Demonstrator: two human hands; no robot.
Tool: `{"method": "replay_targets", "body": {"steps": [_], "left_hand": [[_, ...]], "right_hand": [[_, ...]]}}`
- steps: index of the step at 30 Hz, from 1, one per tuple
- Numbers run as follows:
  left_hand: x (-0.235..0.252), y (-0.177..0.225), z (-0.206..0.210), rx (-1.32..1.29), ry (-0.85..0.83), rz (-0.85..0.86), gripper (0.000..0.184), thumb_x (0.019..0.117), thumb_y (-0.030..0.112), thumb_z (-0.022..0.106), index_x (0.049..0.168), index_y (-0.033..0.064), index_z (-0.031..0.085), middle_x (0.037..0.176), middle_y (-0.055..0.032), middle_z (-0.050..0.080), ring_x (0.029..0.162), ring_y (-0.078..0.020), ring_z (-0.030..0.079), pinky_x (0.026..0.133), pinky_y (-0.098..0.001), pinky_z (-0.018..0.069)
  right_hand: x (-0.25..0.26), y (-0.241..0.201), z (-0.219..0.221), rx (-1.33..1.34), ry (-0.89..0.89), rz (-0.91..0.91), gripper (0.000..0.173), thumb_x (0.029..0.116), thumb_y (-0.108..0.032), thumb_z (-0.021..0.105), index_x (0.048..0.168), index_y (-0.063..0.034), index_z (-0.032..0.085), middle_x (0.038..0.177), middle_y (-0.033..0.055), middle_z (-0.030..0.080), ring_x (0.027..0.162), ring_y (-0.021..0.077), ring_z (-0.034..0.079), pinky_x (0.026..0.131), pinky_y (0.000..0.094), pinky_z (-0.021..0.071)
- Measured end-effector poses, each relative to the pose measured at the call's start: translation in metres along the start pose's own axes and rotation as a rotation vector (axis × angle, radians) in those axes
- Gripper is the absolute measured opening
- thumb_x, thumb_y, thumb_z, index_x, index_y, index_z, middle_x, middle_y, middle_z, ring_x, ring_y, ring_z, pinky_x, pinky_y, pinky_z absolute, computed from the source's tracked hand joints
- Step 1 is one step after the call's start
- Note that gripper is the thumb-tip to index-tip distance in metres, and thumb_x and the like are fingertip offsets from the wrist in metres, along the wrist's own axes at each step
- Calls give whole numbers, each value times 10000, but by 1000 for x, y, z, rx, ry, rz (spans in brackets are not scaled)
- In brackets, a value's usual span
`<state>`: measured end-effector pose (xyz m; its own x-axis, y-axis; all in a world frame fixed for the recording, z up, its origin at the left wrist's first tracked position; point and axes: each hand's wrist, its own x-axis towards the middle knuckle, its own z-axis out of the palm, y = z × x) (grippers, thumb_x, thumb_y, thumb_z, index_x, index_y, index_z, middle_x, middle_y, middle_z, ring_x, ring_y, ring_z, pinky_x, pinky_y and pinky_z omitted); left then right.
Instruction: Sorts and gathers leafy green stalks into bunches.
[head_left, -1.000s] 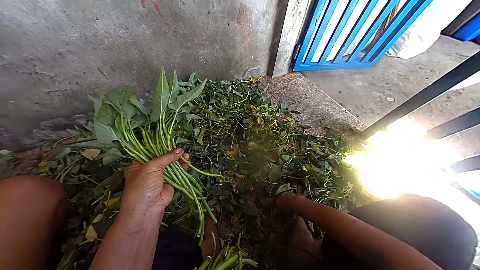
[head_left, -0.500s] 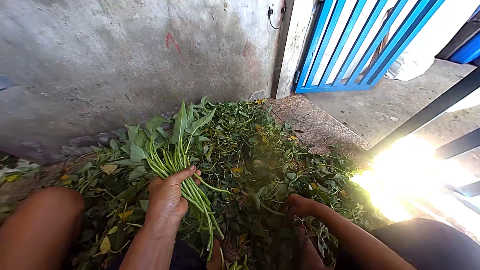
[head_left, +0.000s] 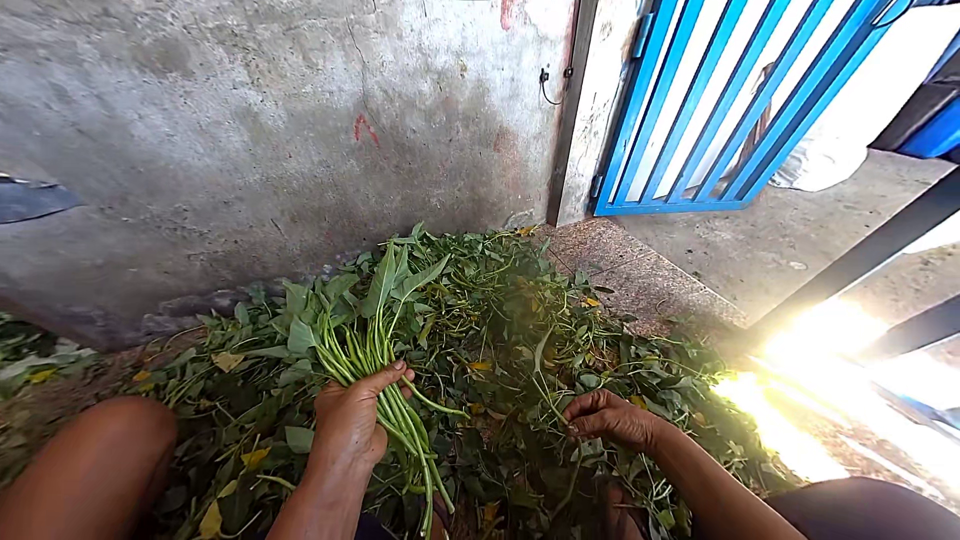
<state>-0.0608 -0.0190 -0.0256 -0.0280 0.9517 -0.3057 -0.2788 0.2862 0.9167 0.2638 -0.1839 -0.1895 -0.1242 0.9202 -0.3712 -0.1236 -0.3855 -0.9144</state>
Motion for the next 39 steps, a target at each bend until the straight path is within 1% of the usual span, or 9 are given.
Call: {"method": "replay_targets", "body": {"steps": [4,8,14,18,21,26,32,35,39], "left_hand": [[-4,2,-2,8,23,12,304,867,-94,712,1137,-36,586,855,-183,719,632,-256,712,538,-366,613],[-9,10,-2,-14,49,12,292,871,-87,707,1130,-21,592,888,-169,720,671,-249,722,560,-362,620],[-7,10,-3,-2,38,20,286,865,-87,714,1124,-25,610,895,-180,727,681,-261,729,573,-376,631],[0,8,-8,-4,49,2,251,904,-66,680,1137,-19,601,901,-178,720,683,-254,724,581,-375,628],[4,6,-11,-8,45,13,238,905,-87,658,1129,-29,602,890,-191,719,684,-267,725,587,-386,633],[7,4,-10,-7,23,-4,221,910,-110,636,1121,-55,600,851,-216,709,646,-282,714,568,-389,630],[4,6,-3,-30,12,-20,213,896,-165,608,1091,-90,565,799,-231,701,632,-295,718,568,-386,635],[4,7,2,-49,6,-27,200,883,-168,627,1063,-101,574,780,-225,701,635,-295,718,578,-385,635],[5,10,3,-84,57,32,183,894,-151,631,1057,-90,574,782,-206,710,644,-283,721,595,-386,637]], "right_hand": [[-1,2,-16,-624,230,128,167,936,-146,712,1053,-30,738,931,83,726,842,179,690,794,375,576],[10,15,0,-1243,441,671,550,875,-210,759,1352,19,605,1467,310,488,1393,535,406,1039,738,386],[76,91,106,-1378,-34,155,569,909,-100,700,1446,-12,536,1513,308,444,1414,529,391,1089,737,343],[116,146,166,-1555,-477,-3,592,949,6,615,1520,-18,459,1659,269,251,1536,528,149,1154,795,162],[126,164,158,-1663,-435,13,671,958,19,585,1588,-51,363,1695,247,155,1565,492,41,1186,771,73],[95,162,43,-1556,-43,205,910,825,-398,815,1594,-153,395,1675,284,184,1536,557,82,1167,804,17],[11,144,-65,-1273,295,909,909,858,-673,680,1556,-139,449,1578,341,353,1413,633,320,1064,870,180],[17,122,-78,-1216,280,1250,921,751,-605,821,1344,62,594,1401,386,519,1316,602,469,993,841,328],[61,70,-61,-1236,78,1075,735,793,-492,839,1275,35,663,1347,307,610,1282,501,560,1025,743,407]]}}
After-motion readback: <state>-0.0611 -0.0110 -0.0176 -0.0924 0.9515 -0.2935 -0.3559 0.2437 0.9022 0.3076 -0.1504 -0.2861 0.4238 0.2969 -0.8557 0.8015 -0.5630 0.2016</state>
